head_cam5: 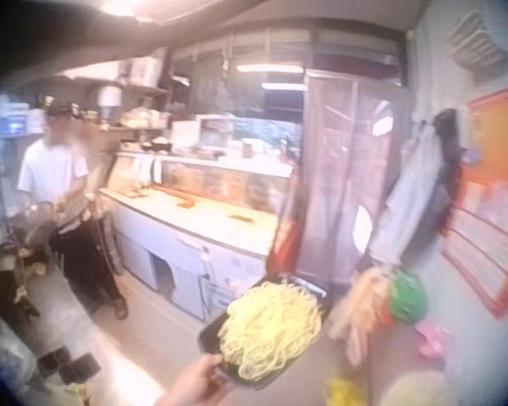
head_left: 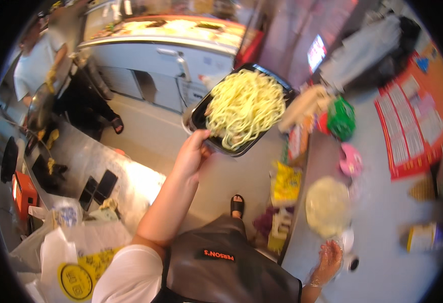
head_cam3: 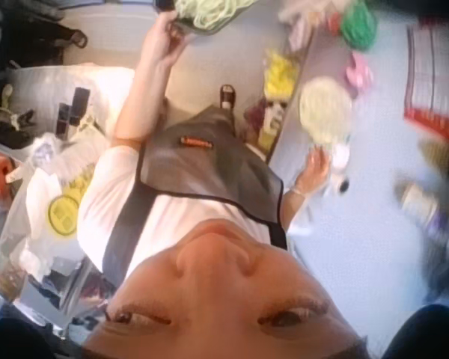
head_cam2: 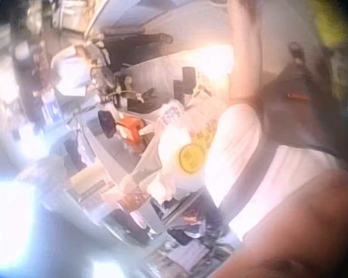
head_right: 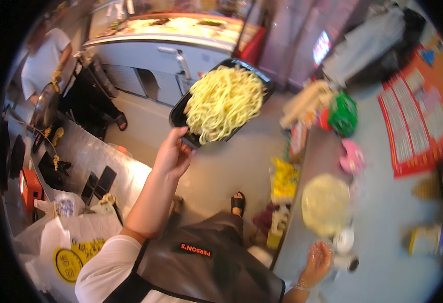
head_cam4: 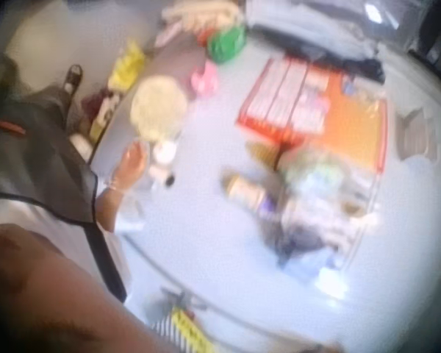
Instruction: The person assembles multiple noodle dishes in black takeout containers. They add noodles, sliced meats, vegetables, and sauces from various containers in a refrigerated display case, then place the finished dishes on a counter.
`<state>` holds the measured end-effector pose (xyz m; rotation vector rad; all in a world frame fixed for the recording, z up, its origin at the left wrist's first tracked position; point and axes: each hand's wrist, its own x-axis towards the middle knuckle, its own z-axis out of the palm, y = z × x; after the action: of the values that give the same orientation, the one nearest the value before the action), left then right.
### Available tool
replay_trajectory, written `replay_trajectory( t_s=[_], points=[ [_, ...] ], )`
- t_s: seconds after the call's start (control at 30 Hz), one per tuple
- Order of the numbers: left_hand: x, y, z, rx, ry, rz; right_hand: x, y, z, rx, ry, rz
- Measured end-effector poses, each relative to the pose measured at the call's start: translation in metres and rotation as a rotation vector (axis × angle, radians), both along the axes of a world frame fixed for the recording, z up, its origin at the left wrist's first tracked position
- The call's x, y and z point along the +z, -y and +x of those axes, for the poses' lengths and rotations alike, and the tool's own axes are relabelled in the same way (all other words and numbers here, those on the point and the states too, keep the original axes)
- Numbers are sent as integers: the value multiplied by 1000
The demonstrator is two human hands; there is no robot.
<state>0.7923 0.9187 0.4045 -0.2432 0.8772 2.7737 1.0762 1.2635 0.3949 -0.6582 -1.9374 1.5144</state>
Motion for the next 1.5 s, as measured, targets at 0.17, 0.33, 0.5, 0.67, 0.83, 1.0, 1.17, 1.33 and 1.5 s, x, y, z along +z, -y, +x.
replay_trajectory(
  t_s=[0.17, 0.33, 0.5, 0.67, 0.83, 1.0, 1.17, 1.33, 1.5],
  points=[
    [6, 44, -53, 307, -44, -41, -33, -15, -218, 393, 19, -35],
    [14, 105, -82, 571, 18, -48, 27, 84, -407, 959, 104, 120],
    [27, 153, -121, 799, 52, -28, 49, 212, -564, 1428, -363, 661],
    [16, 220, -159, 866, 87, -20, 73, 368, -652, 1811, -373, 409],
    [16, 283, -216, 880, 86, -9, 102, 488, -722, 1887, -701, 518],
    [14, 372, -285, 836, 67, -42, 113, 605, -795, 2033, -656, 782],
    [1, 480, -366, 836, 43, -136, 109, 720, -879, 2190, -671, 888],
    [22, 596, -454, 730, 111, -117, 129, 820, -959, 2162, -517, 841],
    [25, 696, -535, 576, 82, -32, 161, 885, -1038, 2069, -540, 795]
  ],
)
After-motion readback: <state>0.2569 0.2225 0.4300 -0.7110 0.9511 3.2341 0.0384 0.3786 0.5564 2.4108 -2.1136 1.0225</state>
